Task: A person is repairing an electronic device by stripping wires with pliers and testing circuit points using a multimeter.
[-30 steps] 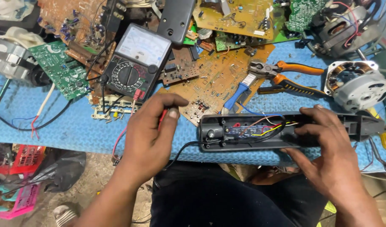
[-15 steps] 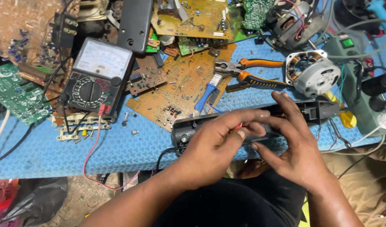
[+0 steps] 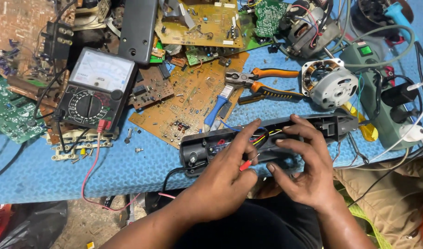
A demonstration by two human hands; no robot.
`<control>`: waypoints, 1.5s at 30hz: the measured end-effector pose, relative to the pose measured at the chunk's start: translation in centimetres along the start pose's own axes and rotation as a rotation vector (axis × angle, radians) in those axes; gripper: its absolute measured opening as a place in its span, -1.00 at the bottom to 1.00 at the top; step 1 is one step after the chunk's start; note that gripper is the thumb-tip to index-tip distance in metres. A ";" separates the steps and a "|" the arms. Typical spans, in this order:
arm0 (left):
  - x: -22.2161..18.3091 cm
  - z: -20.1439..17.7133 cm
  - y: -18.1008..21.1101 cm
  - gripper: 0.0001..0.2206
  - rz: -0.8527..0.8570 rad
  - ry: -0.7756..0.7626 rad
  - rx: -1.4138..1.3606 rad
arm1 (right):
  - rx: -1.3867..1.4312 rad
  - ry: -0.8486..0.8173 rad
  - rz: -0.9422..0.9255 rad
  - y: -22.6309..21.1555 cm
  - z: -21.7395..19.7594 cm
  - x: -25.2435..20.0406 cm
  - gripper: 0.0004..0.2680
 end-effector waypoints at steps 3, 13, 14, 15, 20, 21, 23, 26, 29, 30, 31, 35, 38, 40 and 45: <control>-0.3 -0.1 0.5 -0.31 0.007 -0.020 -0.074 | 0.003 -0.011 -0.006 -0.1 0.0 -0.3 -0.69; -1.8 -0.2 -1.0 -0.22 0.143 -0.007 0.082 | -0.115 0.019 -0.085 -0.4 1.0 -1.4 -0.74; -1.9 -0.2 -1.2 -0.21 0.115 -0.005 0.138 | -0.151 0.023 -0.091 -0.4 1.1 -1.7 -0.72; -2.0 -0.2 -1.4 -0.20 0.087 -0.004 0.195 | -0.186 0.027 -0.097 -0.4 1.3 -1.9 -0.71; -3.3 0.7 -0.9 -0.22 0.035 0.010 0.258 | -0.227 0.054 -0.168 -2.0 0.9 -3.7 -0.76; -3.6 0.9 -0.8 -0.22 0.072 0.022 0.205 | -0.269 0.012 -0.197 -2.0 0.8 -4.3 -0.77; -4.3 0.9 0.0 -0.23 0.020 0.008 0.208 | -0.180 -0.088 -0.196 -3.4 0.6 -3.4 -0.80; -5.4 1.0 0.1 -0.24 -0.003 -0.029 0.195 | -0.114 -0.328 -0.108 -5.1 -0.6 -3.3 -0.76; -6.6 1.7 -0.3 -0.25 0.016 -0.052 0.210 | -0.135 -0.486 -0.078 -3.3 -2.1 -5.1 -0.67; -7.1 2.0 -0.4 -0.26 0.006 -0.067 0.228 | -0.148 -0.508 -0.125 -2.3 -2.7 -5.9 -0.64; -7.2 1.7 -0.4 -0.26 0.001 -0.065 0.227 | -0.143 -0.511 -0.125 -2.8 -3.1 -5.9 -0.64; -8.1 1.5 -2.0 -0.43 -0.008 -0.268 0.549 | -0.283 -0.360 0.165 -0.4 -5.5 -8.3 -0.77; -9.2 0.7 -3.5 -0.66 0.070 -0.169 0.636 | -0.331 -0.416 0.369 11.2 -8.9 -14.5 -0.78; -9.9 -0.6 -3.1 -0.83 0.106 -0.087 0.618 | -0.376 -0.507 0.449 15.0 -11.6 -18.3 -0.77; -10.7 -3.9 0.4 -0.75 0.131 -0.200 0.162 | -0.432 -0.384 0.135 2.7 -7.9 -10.4 -0.72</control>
Point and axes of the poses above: each hand's wrist, its own x-axis towards the middle knuckle, its own z-axis out of the palm, y = z × x, the point moved 2 cm from there along x, towards the middle knuckle, and after that the axes turned 7 degrees about y, right-handed, at the moved point
